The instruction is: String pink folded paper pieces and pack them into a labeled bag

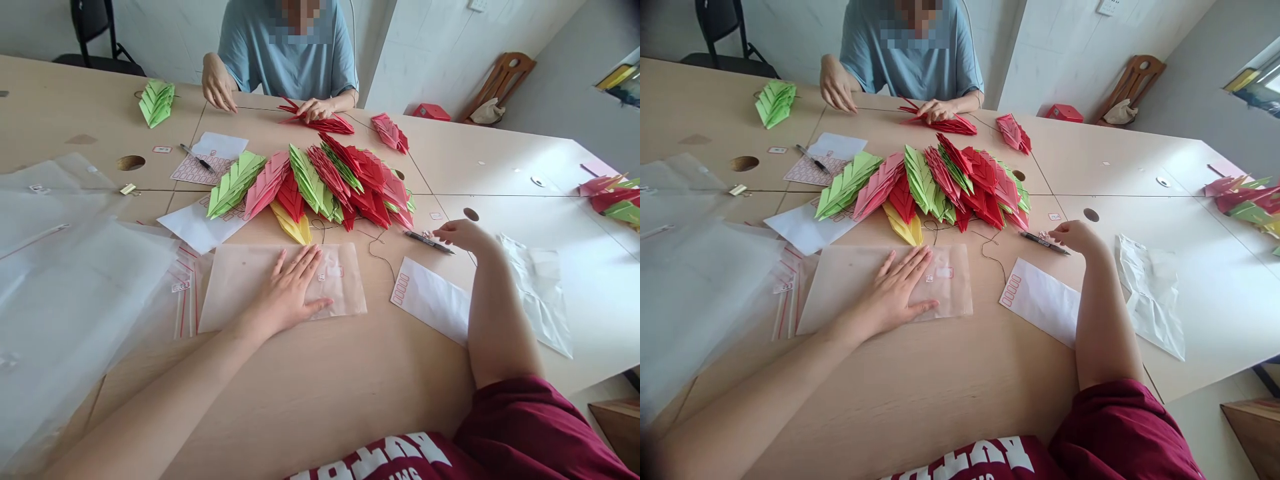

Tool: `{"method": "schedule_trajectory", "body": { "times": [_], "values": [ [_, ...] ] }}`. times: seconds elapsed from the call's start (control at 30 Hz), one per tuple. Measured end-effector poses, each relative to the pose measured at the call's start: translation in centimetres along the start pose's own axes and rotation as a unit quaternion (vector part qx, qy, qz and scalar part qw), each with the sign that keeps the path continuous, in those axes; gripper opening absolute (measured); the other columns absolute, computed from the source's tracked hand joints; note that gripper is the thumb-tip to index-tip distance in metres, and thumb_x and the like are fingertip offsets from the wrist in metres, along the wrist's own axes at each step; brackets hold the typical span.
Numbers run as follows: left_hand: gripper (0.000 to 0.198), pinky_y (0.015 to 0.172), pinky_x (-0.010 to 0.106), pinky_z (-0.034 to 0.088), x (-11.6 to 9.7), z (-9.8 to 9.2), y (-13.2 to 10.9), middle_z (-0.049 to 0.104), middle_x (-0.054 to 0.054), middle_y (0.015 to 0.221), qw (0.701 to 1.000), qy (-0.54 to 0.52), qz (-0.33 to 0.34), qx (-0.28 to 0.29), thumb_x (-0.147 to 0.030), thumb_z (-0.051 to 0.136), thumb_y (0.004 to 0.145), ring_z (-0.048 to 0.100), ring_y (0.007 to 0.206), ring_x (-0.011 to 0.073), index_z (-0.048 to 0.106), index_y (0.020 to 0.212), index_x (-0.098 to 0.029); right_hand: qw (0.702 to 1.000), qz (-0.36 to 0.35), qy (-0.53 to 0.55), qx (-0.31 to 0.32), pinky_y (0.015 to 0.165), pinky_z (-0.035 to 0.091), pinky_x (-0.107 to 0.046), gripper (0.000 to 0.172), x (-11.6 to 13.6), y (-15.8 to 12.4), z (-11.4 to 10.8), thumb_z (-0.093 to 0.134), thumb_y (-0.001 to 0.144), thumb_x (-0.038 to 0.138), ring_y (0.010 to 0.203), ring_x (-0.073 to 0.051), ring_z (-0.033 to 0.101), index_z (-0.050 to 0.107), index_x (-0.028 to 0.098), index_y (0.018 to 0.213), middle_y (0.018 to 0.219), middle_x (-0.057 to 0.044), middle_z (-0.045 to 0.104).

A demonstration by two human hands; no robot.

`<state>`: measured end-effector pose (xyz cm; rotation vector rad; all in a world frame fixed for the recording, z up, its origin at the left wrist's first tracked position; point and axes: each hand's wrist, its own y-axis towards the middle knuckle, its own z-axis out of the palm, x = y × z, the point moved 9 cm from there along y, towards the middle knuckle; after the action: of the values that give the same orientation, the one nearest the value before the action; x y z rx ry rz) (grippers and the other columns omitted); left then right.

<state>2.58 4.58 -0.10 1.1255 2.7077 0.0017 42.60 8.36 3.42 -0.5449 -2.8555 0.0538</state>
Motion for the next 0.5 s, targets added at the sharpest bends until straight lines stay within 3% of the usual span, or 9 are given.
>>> {"method": "schedule_trajectory", "body": {
  "times": [0.07,0.13,0.17,0.23,0.3,0.37,0.43,0.5],
  "values": [
    [0.087,0.120,0.049,0.002,0.0,0.0,0.0,0.012,0.007,0.159,1.000,-0.002,-0.003,0.004,-0.069,0.032,0.088,0.011,0.147,0.0245,0.002,0.152,-0.019,1.000,0.002,0.018,-0.015,0.057,0.044,-0.030,0.023,1.4,-0.9,-1.4,0.054,0.082,0.037,0.063,-0.016,0.059,0.066,0.018,0.082,0.075,-0.006,0.067],
    [0.088,0.120,0.050,0.003,-0.1,0.0,0.0,0.011,0.007,0.159,1.000,-0.006,-0.005,0.009,-0.071,0.030,0.087,0.011,0.147,0.0247,0.003,0.152,-0.018,0.997,-0.028,0.035,-0.057,0.060,0.045,-0.032,0.021,4.5,-2.5,-3.3,0.054,0.083,0.038,0.067,-0.018,0.059,0.067,0.023,0.091,0.081,-0.005,0.068],
    [0.089,0.120,0.050,0.003,-0.1,0.0,0.0,0.011,0.007,0.159,1.000,-0.008,-0.004,0.010,-0.072,0.029,0.087,0.011,0.147,0.0248,0.003,0.152,-0.018,0.993,-0.069,0.055,-0.080,0.062,0.046,-0.033,0.020,6.8,-3.6,-4.1,0.055,0.083,0.038,0.068,-0.017,0.059,0.067,0.024,0.090,0.084,-0.005,0.068],
    [0.089,0.120,0.049,0.003,-0.1,-0.1,0.0,0.011,0.007,0.159,1.000,-0.011,-0.003,0.010,-0.073,0.029,0.086,0.011,0.147,0.0250,0.003,0.152,-0.018,0.973,-0.183,0.123,-0.062,0.065,0.048,-0.033,0.018,12.4,-6.2,-4.0,0.055,0.085,0.035,0.068,-0.016,0.059,0.067,0.022,0.090,0.087,-0.005,0.068],
    [0.089,0.120,0.050,0.003,-0.1,0.0,0.0,0.012,0.008,0.159,1.000,-0.014,-0.003,0.014,-0.072,0.030,0.086,0.011,0.147,0.0254,0.004,0.152,-0.018,0.934,-0.307,0.183,-0.022,0.065,0.050,-0.030,0.016,18.0,-9.3,-2.4,0.053,0.088,0.031,0.072,-0.015,0.060,0.065,0.021,0.089,0.089,-0.005,0.066],
    [0.090,0.119,0.051,0.002,-0.1,0.2,0.0,0.012,0.008,0.159,1.000,-0.015,-0.004,0.020,-0.071,0.031,0.087,0.011,0.147,0.0255,0.003,0.152,-0.017,0.888,-0.414,0.198,0.047,0.067,0.051,-0.028,0.013,22.7,-12.4,0.8,0.052,0.090,0.025,0.073,-0.014,0.060,0.063,0.020,0.092,0.091,-0.005,0.064],
    [0.090,0.119,0.051,0.002,-0.1,0.2,0.0,0.011,0.009,0.159,1.000,-0.017,-0.005,0.020,-0.071,0.033,0.087,0.010,0.147,0.0254,0.001,0.152,-0.017,0.861,-0.461,0.201,0.080,0.071,0.051,-0.029,0.012,25.3,-14.3,4.0,0.050,0.092,0.021,0.077,-0.014,0.061,0.061,0.019,0.095,0.095,-0.006,0.063],
    [0.090,0.119,0.051,0.002,-0.2,0.1,0.0,0.012,0.008,0.159,1.000,-0.021,-0.005,0.014,-0.070,0.035,0.087,0.008,0.148,0.0253,0.000,0.152,-0.018,0.856,-0.475,0.186,0.084,0.074,0.051,-0.030,0.012,26.6,-15.0,6.5,0.049,0.093,0.019,0.079,-0.015,0.061,0.059,0.020,0.097,0.096,-0.006,0.062]
  ]
}}
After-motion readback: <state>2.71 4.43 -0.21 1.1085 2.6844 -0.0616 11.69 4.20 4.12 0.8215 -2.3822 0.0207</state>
